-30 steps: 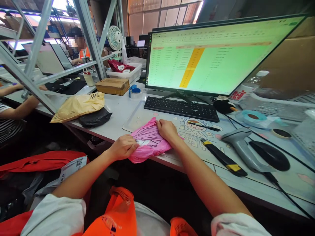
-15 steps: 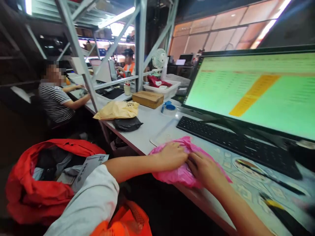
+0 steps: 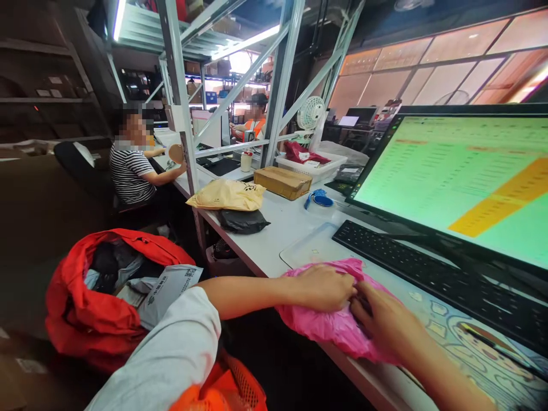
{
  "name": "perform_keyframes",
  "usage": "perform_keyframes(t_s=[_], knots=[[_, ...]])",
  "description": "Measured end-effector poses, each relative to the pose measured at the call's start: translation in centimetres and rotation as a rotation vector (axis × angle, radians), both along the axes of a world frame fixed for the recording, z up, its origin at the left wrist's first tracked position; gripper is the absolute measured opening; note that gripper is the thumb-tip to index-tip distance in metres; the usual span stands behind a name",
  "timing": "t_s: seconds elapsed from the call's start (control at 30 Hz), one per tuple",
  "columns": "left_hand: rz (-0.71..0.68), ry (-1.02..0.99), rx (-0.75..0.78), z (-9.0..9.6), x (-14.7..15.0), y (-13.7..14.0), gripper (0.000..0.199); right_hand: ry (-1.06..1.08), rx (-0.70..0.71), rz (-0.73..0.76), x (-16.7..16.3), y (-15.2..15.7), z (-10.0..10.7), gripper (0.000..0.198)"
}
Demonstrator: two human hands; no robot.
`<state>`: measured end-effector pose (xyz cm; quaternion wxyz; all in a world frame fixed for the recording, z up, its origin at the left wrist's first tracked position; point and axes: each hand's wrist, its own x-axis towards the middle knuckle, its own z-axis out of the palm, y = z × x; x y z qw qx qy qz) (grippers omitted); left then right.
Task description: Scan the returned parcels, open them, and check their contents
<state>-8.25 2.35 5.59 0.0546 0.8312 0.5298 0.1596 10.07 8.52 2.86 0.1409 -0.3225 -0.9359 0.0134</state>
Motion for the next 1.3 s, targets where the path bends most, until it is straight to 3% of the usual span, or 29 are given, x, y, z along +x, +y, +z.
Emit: perform_keyframes(t_s=[0.13, 0.4, 0.63, 0.8, 0.87, 0.93, 1.07, 1.13, 1.2, 1.3], knots=[[0.045, 0.01, -0.049, 0.8, 0.7, 0.0, 0.033, -0.039, 0.089, -0.104, -0.3, -0.3, -0.1, 0.031], [0.103, -0.002, 0.126, 0.4, 1.7, -1.0, 0.048, -0.157, 0.055, -0.343, -0.9, -0.6, 1.3, 0.026], [-0.221, 0.116, 0.297, 0.2, 1.4, -3.6, 0.051, -0.137, -0.055, -0.575, -0.5, 1.1, 3.3, 0.035], [-0.437, 0.048, 0.437, 0.0, 0.2, -7.9, 0.052, -0.027, -0.112, -0.673, 0.6, 3.3, 3.7, 0.037], [-0.509, 0.02, 0.423, 0.0, -0.5, -9.7, 0.052, -0.008, -0.143, -0.705, 1.3, 4.1, 3.6, 0.035], [-0.468, 0.048, 0.373, 0.2, -1.2, -10.8, 0.048, 0.01, -0.186, -0.671, 1.5, 4.5, 3.7, 0.033], [-0.133, 0.131, 0.285, 2.2, -2.0, -10.4, 0.022, 0.029, -0.292, -0.5, 1.7, 3.5, 5.1, 0.037], [-0.061, 0.141, 0.282, 3.6, -1.9, -9.7, 0.025, 0.03, -0.358, -0.389, 2.3, 2.2, 6.2, 0.046], [-0.145, 0.134, 0.247, 4.7, -1.3, -8.9, 0.024, 0.116, -0.337, -0.277, 3.2, 0.3, 7.4, 0.053], [-0.328, 0.067, 0.065, 5.2, 0.2, -7.2, 0.024, 0.39, -0.144, -0.168, 3.6, -3.1, 8.6, 0.05]])
